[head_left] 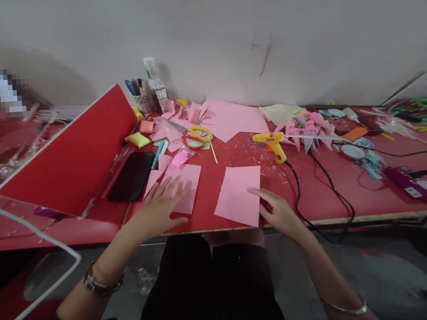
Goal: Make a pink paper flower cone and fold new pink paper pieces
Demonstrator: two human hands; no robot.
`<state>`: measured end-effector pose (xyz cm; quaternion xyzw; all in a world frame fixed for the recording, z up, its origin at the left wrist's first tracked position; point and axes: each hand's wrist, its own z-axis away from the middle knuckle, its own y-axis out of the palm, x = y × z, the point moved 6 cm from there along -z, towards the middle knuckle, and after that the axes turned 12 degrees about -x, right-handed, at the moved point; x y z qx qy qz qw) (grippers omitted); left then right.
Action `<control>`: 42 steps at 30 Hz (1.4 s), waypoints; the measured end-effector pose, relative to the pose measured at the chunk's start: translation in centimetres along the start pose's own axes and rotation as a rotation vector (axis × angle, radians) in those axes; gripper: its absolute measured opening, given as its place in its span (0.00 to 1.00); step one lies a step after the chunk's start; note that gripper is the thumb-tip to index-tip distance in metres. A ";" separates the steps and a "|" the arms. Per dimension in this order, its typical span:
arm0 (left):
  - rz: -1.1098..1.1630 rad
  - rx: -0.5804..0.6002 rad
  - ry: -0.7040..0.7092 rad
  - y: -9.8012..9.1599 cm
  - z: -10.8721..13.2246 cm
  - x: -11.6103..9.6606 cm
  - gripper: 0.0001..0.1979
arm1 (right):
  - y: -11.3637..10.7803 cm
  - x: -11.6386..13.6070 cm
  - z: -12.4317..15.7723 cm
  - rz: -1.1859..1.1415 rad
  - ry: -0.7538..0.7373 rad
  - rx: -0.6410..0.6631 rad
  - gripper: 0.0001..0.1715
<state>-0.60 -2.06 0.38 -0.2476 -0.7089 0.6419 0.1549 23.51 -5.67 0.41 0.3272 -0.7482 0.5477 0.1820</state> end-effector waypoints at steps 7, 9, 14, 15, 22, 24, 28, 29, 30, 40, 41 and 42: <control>0.192 0.032 0.138 0.2 -1.1 -4.0 0.31 | -0.1 0.3 -0.5 -0.070 -0.044 0.046 0.17; 0.215 0.019 0.160 0.5 -1.7 -4.9 0.29 | 0.1 0.4 -0.5 -0.098 -0.060 0.102 0.16; 0.194 0.034 0.203 1.9 -2.7 -5.8 0.34 | 0.8 0.7 -0.2 -0.047 -0.114 0.192 0.17; 0.186 0.043 0.204 2.2 -2.8 -5.9 0.34 | 0.8 0.7 -0.2 -0.014 -0.123 0.182 0.16; 0.166 -0.034 0.157 2.7 -3.4 -6.1 0.32 | -0.6 1.3 -0.6 0.164 -0.222 0.040 0.10; 0.197 -0.058 0.169 2.8 -3.7 -6.1 0.33 | -0.8 1.3 -0.9 0.172 -0.218 0.053 0.10; 0.254 -0.085 0.158 2.7 -4.2 -5.8 0.33 | 0.5 1.3 -1.5 0.164 -0.200 0.226 0.13; 0.262 -0.091 0.158 2.6 -4.3 -5.7 0.33 | 1.0 1.3 -1.7 0.155 -0.199 0.271 0.14; 0.271 -0.097 0.161 2.6 -4.3 -5.7 0.34 | 1.5 1.3 -2.0 0.145 -0.199 0.309 0.15; 0.321 -0.142 0.134 2.5 -4.7 -5.4 0.30 | 5.6 2.1 -5.6 0.165 -0.289 0.330 0.18; 0.317 -0.154 0.135 2.5 -4.7 -5.5 0.30 | 5.8 2.2 -5.9 0.177 -0.306 0.317 0.19; 0.312 -0.163 0.137 2.5 -4.7 -5.5 0.30 | 5.9 2.3 -6.1 0.194 -0.323 0.304 0.19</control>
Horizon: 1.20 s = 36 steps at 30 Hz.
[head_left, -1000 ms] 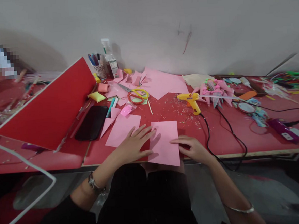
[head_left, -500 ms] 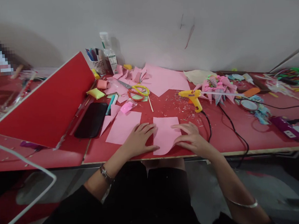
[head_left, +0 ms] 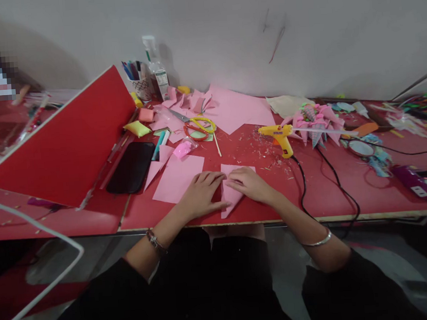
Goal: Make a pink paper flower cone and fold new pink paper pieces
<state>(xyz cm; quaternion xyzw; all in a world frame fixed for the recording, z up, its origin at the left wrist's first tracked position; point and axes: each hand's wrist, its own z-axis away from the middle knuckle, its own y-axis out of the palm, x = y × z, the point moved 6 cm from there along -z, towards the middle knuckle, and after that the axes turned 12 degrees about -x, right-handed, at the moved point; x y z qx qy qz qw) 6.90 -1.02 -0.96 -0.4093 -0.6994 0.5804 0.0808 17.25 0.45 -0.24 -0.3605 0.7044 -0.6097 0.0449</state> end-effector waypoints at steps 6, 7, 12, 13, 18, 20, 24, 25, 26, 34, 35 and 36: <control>-0.011 -0.019 -0.011 0.1 0.0 0.1 0.34 | 0.4 0.0 -0.5 0.136 -0.021 -0.021 0.18; -0.010 -0.018 -0.017 0.1 0.0 0.1 0.35 | 0.5 -0.1 -0.5 0.140 -0.015 -0.020 0.17; -0.004 -0.005 -0.034 0.2 0.1 0.3 0.36 | 0.5 -0.4 -0.6 0.150 0.047 -0.027 0.12; -0.004 -0.004 -0.034 0.2 0.1 0.3 0.36 | 0.5 -0.4 -0.6 0.153 0.057 -0.027 0.11; -0.007 -0.003 -0.032 0.2 0.0 0.3 0.35 | 0.5 -0.3 -0.7 0.172 0.073 -0.033 0.11; -0.012 -0.005 -0.031 0.2 0.0 0.3 0.35 | 0.5 -0.2 -0.7 0.181 0.078 -0.041 0.11; -0.016 0.003 -0.039 0.4 0.0 0.4 0.37 | 0.5 -0.3 -0.5 0.200 0.093 -0.049 0.11; -0.015 0.006 -0.041 0.4 0.0 0.4 0.38 | 0.5 -0.3 -0.5 0.209 0.098 -0.050 0.11; -0.013 0.007 -0.041 0.5 0.0 0.4 0.38 | 0.5 -0.3 -0.5 0.219 0.101 -0.052 0.11; -0.056 -0.064 -0.054 0.4 0.4 0.4 0.40 | 0.5 -0.2 -0.5 0.296 0.106 -0.064 0.10; -0.059 -0.078 -0.047 0.2 0.4 0.3 0.39 | 0.5 -0.2 -0.5 0.300 0.105 -0.060 0.10; -0.062 -0.089 -0.036 0.1 0.4 0.3 0.38 | 0.5 -0.2 -0.5 0.304 0.104 -0.054 0.10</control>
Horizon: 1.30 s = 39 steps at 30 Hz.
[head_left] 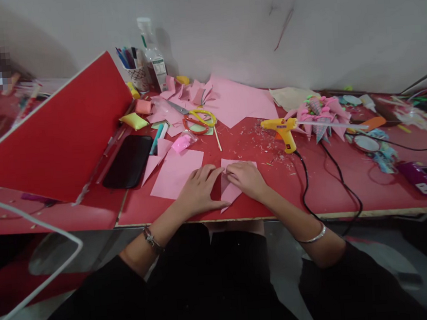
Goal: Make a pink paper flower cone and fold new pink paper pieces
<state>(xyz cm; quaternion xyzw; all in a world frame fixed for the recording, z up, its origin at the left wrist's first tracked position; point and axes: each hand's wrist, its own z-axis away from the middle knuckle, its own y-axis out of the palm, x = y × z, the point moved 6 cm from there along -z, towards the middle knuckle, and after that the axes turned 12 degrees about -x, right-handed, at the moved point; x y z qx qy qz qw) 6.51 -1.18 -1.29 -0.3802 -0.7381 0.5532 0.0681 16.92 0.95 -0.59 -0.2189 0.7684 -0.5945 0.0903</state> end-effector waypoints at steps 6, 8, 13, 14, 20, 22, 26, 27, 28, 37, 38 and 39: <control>-0.033 0.037 0.080 -0.3 0.2 -0.6 0.24 | -0.2 0.2 -0.2 0.025 0.004 0.028 0.13; -0.026 0.066 0.097 -0.3 0.2 -0.8 0.22 | -0.2 0.3 -0.2 0.033 0.008 0.037 0.14; -0.015 0.099 0.122 -0.2 0.3 -1.0 0.19 | -0.2 0.3 -0.3 0.051 0.027 0.056 0.14; -0.011 0.099 0.132 -0.3 0.3 -1.0 0.19 | -0.2 0.3 -0.3 0.054 0.032 0.058 0.14; 0.023 0.089 0.158 -0.5 0.5 -1.2 0.19 | -0.1 0.3 -0.3 0.049 0.036 0.065 0.13; 0.027 0.097 0.147 -0.5 0.6 -1.2 0.20 | -0.1 0.2 -0.4 0.042 0.036 0.061 0.13; 0.034 0.122 0.125 -0.5 0.7 -1.3 0.23 | 0.0 0.2 -0.3 0.021 0.032 0.046 0.13; 0.035 0.124 0.119 -0.5 0.7 -1.3 0.23 | 0.0 0.2 -0.3 0.015 0.031 0.039 0.13; 0.037 0.126 0.113 -0.5 0.7 -1.2 0.24 | 0.0 0.1 -0.3 0.009 0.032 0.030 0.13; 0.019 0.175 0.102 -0.5 1.2 -1.1 0.26 | -0.3 -0.2 0.3 -0.035 0.076 -0.071 0.10; 0.022 0.177 0.104 -0.6 1.2 -1.1 0.26 | -0.5 -0.3 0.5 -0.036 0.083 -0.085 0.09; 0.024 0.178 0.104 -0.6 1.2 -1.1 0.26 | -0.7 -0.3 0.7 -0.034 0.088 -0.104 0.09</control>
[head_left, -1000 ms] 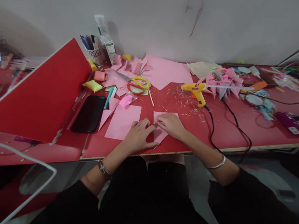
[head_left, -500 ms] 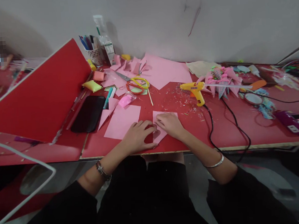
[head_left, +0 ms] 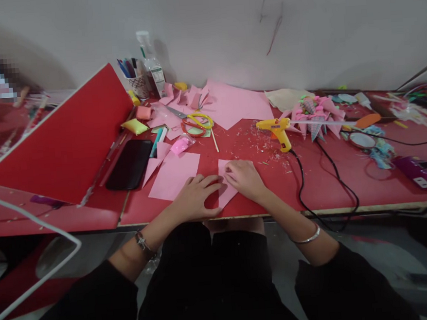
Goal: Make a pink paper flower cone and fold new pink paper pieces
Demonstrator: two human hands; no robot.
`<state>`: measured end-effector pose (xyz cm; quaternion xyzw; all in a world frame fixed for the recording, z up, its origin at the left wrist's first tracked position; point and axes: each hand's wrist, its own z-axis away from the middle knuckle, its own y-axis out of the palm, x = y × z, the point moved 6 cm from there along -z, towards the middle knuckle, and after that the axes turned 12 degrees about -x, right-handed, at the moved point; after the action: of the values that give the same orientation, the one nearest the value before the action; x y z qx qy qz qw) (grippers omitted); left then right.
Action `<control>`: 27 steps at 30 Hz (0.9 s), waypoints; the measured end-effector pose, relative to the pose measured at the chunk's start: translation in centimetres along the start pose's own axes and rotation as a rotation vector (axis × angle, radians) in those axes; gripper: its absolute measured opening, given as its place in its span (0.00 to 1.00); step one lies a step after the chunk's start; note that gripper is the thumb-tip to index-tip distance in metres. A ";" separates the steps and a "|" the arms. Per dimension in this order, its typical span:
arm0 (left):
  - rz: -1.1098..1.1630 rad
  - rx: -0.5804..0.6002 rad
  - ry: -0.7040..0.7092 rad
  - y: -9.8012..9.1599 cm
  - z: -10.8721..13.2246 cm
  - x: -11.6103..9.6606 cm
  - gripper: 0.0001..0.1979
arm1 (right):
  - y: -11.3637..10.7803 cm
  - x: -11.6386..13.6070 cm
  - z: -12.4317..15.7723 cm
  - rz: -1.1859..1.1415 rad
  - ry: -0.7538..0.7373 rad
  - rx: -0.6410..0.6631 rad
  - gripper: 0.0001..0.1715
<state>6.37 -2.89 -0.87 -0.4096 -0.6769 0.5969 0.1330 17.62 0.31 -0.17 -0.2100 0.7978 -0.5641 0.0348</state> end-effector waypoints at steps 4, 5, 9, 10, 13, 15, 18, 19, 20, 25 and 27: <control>0.004 0.011 -0.005 -0.1 0.0 0.0 0.27 | -1.1 0.3 1.4 0.030 -0.047 -0.064 0.12; 0.006 0.015 -0.008 0.0 0.0 0.0 0.27 | -1.4 0.4 1.9 0.032 -0.071 -0.068 0.13; 0.010 -0.002 -0.009 0.0 0.0 0.0 0.28 | -2.5 1.1 4.3 0.019 -0.161 -0.099 0.15; 0.012 -0.010 -0.006 0.0 0.0 0.0 0.29 | -2.6 1.4 4.9 0.012 -0.183 -0.091 0.15; 0.013 -0.016 0.001 0.1 0.0 0.0 0.29 | -2.7 2.5 6.4 -0.063 -0.291 -0.025 0.17; 0.014 -0.011 0.007 0.1 0.0 0.0 0.29 | -2.6 3.1 7.0 -0.116 -0.346 0.007 0.18; 0.009 -0.004 0.010 0.1 -0.1 0.0 0.30 | -2.5 3.1 7.0 -0.142 -0.346 0.024 0.18; 0.005 -0.003 0.009 0.1 -0.1 0.0 0.30 | -2.4 3.0 6.9 -0.142 -0.332 0.027 0.19; 0.000 -0.001 0.008 0.1 -0.1 0.0 0.30 | -2.4 2.7 6.8 -0.144 -0.319 0.028 0.18; -0.012 0.015 0.009 0.2 -0.1 0.0 0.30 | -2.7 0.6 6.3 -0.128 -0.225 -0.026 0.18; -0.011 0.019 0.010 0.3 -0.1 0.1 0.30 | -2.9 -0.6 6.2 -0.106 -0.181 -0.041 0.18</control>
<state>6.46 -2.81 -1.11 -0.4074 -0.6729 0.6006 0.1435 20.78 -5.75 0.10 -0.3026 0.7905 -0.5275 0.0727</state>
